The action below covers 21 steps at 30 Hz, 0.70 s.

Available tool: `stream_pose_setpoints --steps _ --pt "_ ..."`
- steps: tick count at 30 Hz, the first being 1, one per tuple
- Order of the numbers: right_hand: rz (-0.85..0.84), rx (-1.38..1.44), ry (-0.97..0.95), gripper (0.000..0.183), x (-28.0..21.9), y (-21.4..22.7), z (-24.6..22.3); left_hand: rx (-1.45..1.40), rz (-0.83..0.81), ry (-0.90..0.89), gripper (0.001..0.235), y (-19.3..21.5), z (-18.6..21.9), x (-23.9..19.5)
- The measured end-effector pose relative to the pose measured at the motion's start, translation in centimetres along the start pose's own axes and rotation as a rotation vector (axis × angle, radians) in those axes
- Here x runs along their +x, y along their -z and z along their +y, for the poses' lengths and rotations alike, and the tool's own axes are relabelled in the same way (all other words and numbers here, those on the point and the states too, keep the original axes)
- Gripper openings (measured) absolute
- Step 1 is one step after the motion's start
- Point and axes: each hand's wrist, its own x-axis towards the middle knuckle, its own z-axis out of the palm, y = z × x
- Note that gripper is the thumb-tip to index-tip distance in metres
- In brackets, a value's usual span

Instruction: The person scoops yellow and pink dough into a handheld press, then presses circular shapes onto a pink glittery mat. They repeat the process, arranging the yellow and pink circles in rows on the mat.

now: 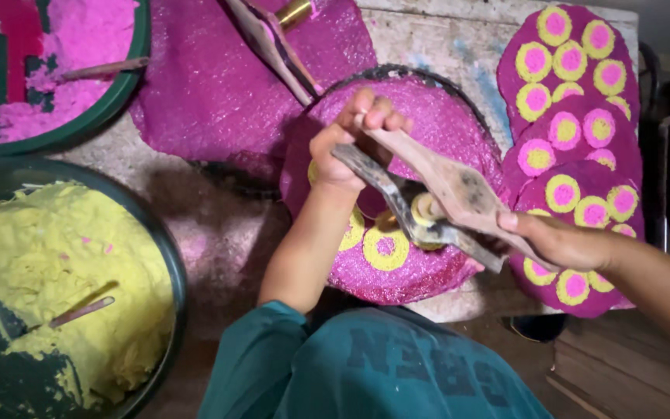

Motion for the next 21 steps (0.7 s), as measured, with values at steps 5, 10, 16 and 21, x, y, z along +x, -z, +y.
stream_pose_setpoints --steps 5,10,16,21 --pt "0.115 -0.032 -0.056 0.085 0.6 -1.4 -4.8 -0.198 0.137 -0.112 0.019 3.0 -0.4 -0.8" --pt "0.112 -0.054 0.031 0.088 2.2 -3.7 -7.4 -0.168 0.112 -0.126 0.013 3.9 2.0 -1.4" --pt "0.140 -0.145 -0.057 0.092 2.5 -5.1 -8.4 -0.159 0.117 -0.157 0.022 3.9 2.5 -2.0" --pt "0.257 -0.090 -0.060 0.083 1.3 -4.7 -8.8 -0.247 0.107 -0.173 0.027 5.0 -0.5 -1.5"
